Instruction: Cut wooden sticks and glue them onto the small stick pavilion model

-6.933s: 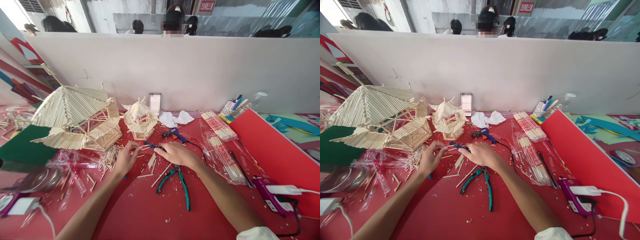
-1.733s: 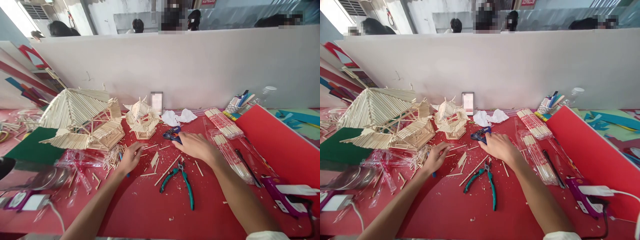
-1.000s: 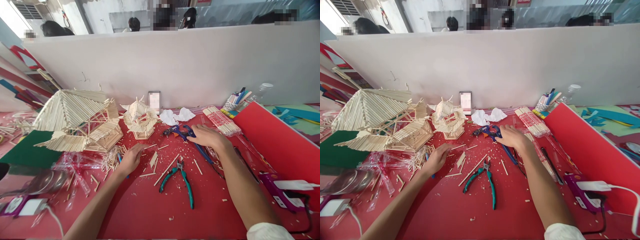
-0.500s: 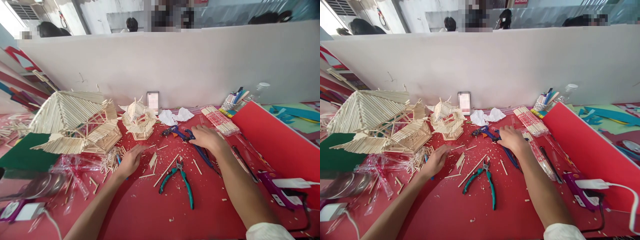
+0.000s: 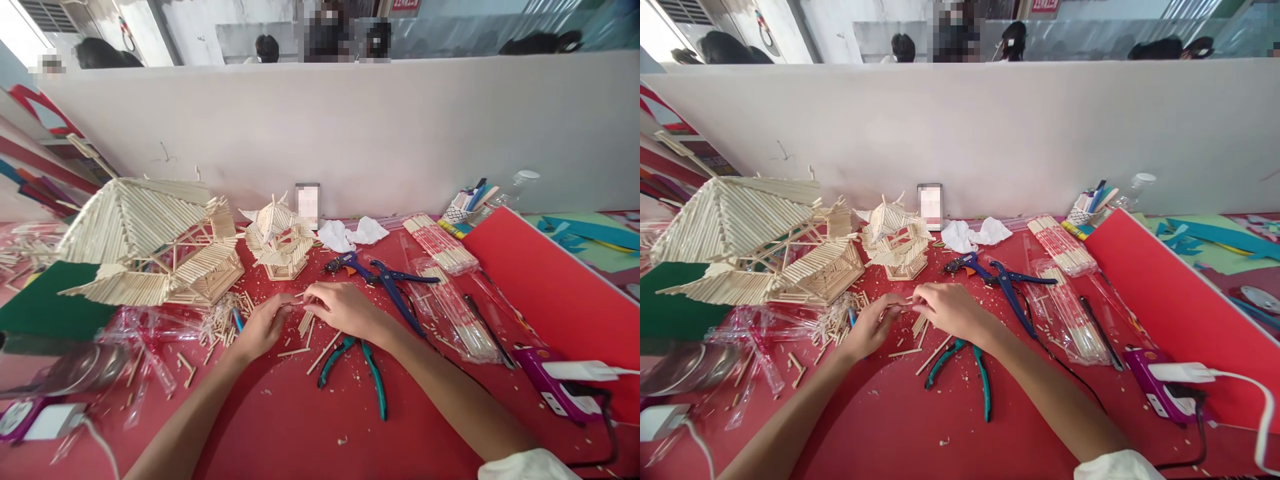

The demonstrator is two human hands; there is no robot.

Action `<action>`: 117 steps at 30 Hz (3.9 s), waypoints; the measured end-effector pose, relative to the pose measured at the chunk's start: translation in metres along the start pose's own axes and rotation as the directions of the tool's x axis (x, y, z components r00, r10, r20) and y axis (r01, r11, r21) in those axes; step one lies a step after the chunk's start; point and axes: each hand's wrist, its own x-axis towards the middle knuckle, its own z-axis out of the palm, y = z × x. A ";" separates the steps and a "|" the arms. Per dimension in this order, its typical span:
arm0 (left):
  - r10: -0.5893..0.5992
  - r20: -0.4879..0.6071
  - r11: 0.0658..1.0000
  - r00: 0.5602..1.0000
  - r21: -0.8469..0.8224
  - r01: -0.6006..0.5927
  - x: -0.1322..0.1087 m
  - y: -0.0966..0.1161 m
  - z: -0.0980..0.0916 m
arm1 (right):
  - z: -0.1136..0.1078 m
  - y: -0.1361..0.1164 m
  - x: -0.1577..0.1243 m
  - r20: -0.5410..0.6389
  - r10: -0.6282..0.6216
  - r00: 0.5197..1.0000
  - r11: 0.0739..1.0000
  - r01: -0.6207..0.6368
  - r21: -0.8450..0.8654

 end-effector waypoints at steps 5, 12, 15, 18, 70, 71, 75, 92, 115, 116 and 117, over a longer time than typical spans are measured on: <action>-0.022 -0.014 1.000 1.000 -0.023 0.021 0.000 0.000 -0.002 | 0.004 0.006 0.000 -0.056 -0.031 0.998 0.999 0.032 0.015; -0.059 -0.003 0.992 0.998 -0.115 0.058 0.001 0.001 0.000 | 0.012 0.007 0.001 -0.118 -0.082 0.990 0.997 0.081 -0.015; -0.074 0.012 0.986 0.997 -0.152 0.075 0.000 0.002 0.001 | 0.013 0.009 0.001 -0.125 -0.148 0.981 0.989 0.143 -0.049; -0.095 0.009 0.977 0.995 -0.191 0.095 0.001 0.004 0.001 | 0.015 0.012 0.001 -0.147 -0.165 0.975 0.984 0.153 -0.090; -0.377 -0.269 0.902 0.887 -0.324 0.285 0.014 0.002 -0.001 | 0.030 0.008 0.014 -0.239 -0.033 0.971 0.939 -0.052 -0.340; -0.393 -0.269 0.892 0.879 -0.345 0.293 0.015 0.001 -0.001 | 0.031 0.009 0.015 -0.238 -0.032 0.971 0.940 -0.052 -0.337; -0.426 -0.263 0.860 0.866 -0.414 0.298 0.017 -0.003 -0.002 | 0.033 0.011 0.018 -0.242 -0.033 0.970 0.945 -0.049 -0.324; -0.393 -0.363 0.919 0.845 -0.177 0.351 0.022 -0.038 -0.013 | 0.021 0.021 0.022 -0.070 0.049 0.996 0.946 -0.068 -0.317; -0.275 -0.389 0.959 0.879 -0.050 0.278 0.041 -0.048 -0.019 | 0.061 -0.009 0.054 0.130 0.045 0.990 0.914 0.011 -0.405; -0.276 -0.383 0.959 0.882 -0.050 0.278 0.042 -0.048 -0.018 | 0.062 -0.009 0.055 0.134 0.055 0.989 0.916 0.003 -0.402; -0.281 -0.383 0.957 0.880 -0.047 0.286 0.042 -0.049 -0.017 | 0.062 -0.010 0.056 0.140 0.065 0.988 0.917 -0.004 -0.398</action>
